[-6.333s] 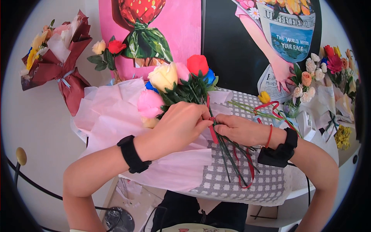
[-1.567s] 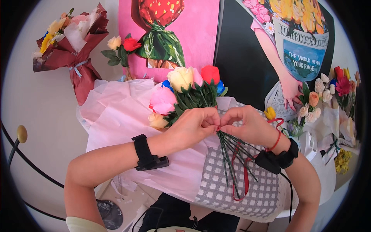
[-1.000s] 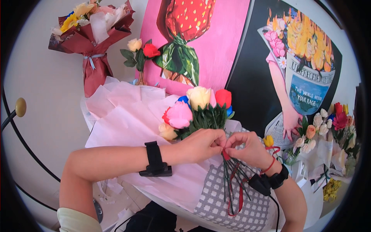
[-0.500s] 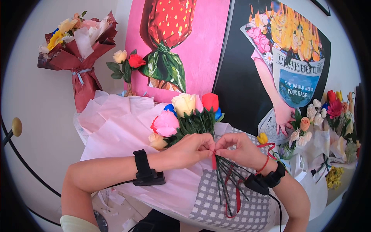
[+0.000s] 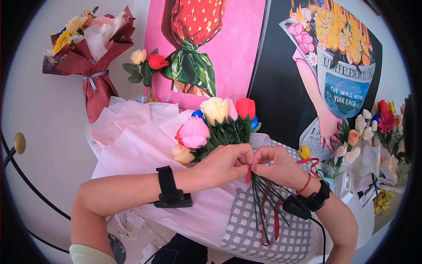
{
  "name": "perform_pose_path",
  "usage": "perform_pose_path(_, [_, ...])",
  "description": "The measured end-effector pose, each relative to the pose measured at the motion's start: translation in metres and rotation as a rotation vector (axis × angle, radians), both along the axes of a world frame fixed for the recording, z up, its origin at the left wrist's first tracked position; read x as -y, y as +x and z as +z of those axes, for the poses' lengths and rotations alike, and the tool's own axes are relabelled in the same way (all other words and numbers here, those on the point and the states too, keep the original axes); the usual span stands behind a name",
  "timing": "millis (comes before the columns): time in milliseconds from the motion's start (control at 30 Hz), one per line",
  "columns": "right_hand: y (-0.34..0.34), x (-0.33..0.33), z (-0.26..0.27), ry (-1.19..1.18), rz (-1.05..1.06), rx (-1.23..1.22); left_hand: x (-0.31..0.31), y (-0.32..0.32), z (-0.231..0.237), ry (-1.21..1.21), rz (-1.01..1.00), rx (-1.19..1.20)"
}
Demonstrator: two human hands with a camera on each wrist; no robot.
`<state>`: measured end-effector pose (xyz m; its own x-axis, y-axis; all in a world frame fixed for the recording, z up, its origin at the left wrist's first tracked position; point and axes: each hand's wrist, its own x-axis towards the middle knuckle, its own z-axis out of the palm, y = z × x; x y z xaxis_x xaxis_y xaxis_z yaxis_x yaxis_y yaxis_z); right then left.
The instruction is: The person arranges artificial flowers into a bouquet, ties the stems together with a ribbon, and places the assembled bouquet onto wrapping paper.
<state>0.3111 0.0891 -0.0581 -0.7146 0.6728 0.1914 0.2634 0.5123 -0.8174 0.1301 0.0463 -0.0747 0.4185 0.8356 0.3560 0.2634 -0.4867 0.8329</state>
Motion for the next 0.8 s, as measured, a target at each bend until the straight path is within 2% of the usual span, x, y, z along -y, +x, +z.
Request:
perform_pose_path(167, [0.000, -0.008, -0.007, 0.023, -0.205, -0.045, 0.006, 0.002, 0.002, 0.042, 0.010, -0.018])
perform_pose_path(300, [-0.002, -0.008, -0.007, -0.021, -0.238, -0.055, 0.005, -0.001, 0.001, 0.131, 0.016, -0.038])
perform_pose_path(500, [-0.001, -0.012, -0.011, -0.091, -0.273, -0.093, 0.001, -0.002, 0.001, -0.028, -0.016, 0.044])
perform_pose_path(800, [0.003, -0.026, -0.029, 0.037, -0.317, -0.073, 0.001, -0.002, -0.004, -0.007, 0.006, 0.010])
